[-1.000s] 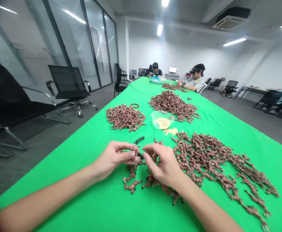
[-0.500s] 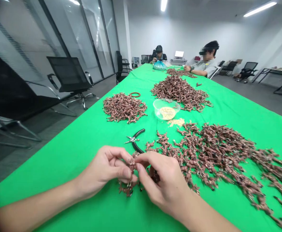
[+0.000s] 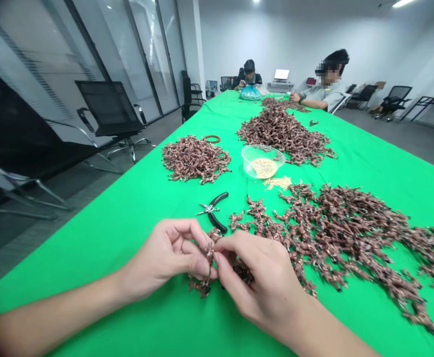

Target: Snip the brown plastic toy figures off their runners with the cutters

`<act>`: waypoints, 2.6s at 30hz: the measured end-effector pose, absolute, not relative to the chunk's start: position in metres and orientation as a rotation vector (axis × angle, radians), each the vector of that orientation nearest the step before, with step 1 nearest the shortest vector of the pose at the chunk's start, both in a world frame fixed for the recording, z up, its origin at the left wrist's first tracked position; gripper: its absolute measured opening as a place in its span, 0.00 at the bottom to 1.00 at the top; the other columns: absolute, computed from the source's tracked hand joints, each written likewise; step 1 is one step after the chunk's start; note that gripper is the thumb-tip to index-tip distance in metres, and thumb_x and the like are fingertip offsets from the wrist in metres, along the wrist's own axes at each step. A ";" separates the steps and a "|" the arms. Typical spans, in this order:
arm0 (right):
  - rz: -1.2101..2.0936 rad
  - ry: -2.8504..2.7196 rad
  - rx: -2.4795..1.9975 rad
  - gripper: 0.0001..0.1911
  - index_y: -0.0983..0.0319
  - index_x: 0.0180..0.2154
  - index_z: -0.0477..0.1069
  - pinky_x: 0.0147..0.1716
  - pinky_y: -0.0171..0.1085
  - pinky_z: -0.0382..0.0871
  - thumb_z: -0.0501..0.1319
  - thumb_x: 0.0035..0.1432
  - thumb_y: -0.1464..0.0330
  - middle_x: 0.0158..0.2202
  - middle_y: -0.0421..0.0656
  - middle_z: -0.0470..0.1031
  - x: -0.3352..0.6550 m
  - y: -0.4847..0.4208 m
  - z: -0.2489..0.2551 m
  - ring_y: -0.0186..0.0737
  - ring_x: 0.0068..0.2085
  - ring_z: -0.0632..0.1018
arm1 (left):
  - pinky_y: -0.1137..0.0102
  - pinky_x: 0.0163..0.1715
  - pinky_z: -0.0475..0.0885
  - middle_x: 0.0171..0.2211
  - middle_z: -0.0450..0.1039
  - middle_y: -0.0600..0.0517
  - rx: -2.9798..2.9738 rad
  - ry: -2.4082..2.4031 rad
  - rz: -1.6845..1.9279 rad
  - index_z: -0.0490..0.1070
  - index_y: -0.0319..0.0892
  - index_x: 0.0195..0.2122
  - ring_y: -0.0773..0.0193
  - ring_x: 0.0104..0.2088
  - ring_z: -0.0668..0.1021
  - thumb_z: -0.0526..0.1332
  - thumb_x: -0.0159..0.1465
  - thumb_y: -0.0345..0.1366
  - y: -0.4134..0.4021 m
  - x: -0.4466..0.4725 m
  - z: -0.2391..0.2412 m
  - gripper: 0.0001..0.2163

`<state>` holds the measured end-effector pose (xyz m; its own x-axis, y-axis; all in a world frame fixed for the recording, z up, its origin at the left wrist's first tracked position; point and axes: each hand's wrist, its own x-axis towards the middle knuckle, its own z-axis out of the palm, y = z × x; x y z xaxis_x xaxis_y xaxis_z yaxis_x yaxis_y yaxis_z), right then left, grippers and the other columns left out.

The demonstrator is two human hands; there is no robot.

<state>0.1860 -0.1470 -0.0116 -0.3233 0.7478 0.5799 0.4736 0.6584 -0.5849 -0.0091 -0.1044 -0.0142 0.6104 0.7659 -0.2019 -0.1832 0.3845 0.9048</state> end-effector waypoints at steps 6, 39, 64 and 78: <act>0.267 -2.008 -0.916 0.10 0.59 0.43 0.71 0.27 0.32 0.69 0.61 0.61 0.76 0.29 0.37 0.75 0.188 -0.148 -0.015 0.30 0.27 0.75 | 0.74 0.28 0.79 0.27 0.82 0.42 0.992 0.672 0.653 0.72 0.35 0.32 0.61 0.27 0.84 0.76 0.50 0.30 -0.104 -0.009 -0.014 0.14; 0.214 -2.041 -0.872 0.12 0.62 0.45 0.71 0.26 0.34 0.68 0.61 0.60 0.77 0.30 0.41 0.76 0.190 -0.145 -0.015 0.33 0.28 0.74 | 0.74 0.32 0.77 0.31 0.81 0.46 1.212 0.743 0.681 0.76 0.36 0.34 0.63 0.30 0.83 0.76 0.50 0.33 -0.099 -0.011 -0.017 0.14; 0.454 -1.942 -1.003 0.04 0.61 0.38 0.73 0.26 0.31 0.64 0.60 0.61 0.73 0.25 0.36 0.72 0.188 -0.146 -0.009 0.28 0.24 0.71 | 0.72 0.27 0.79 0.33 0.78 0.49 1.213 0.648 0.803 0.80 0.37 0.38 0.65 0.28 0.80 0.70 0.59 0.34 -0.094 -0.009 -0.013 0.07; 0.439 -1.936 -1.034 0.01 0.62 0.35 0.70 0.25 0.31 0.62 0.60 0.60 0.73 0.25 0.36 0.70 0.187 -0.148 -0.012 0.28 0.24 0.69 | 0.71 0.44 0.76 0.41 0.80 0.48 1.428 0.630 0.837 0.81 0.41 0.40 0.62 0.42 0.80 0.70 0.59 0.32 -0.097 -0.011 -0.010 0.08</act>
<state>0.1873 -0.1476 -0.0125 -0.2735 0.8010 0.5326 0.4929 0.5922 -0.6374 -0.0109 -0.0969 -0.0097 0.5802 0.8073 0.1081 -0.1195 -0.0469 0.9917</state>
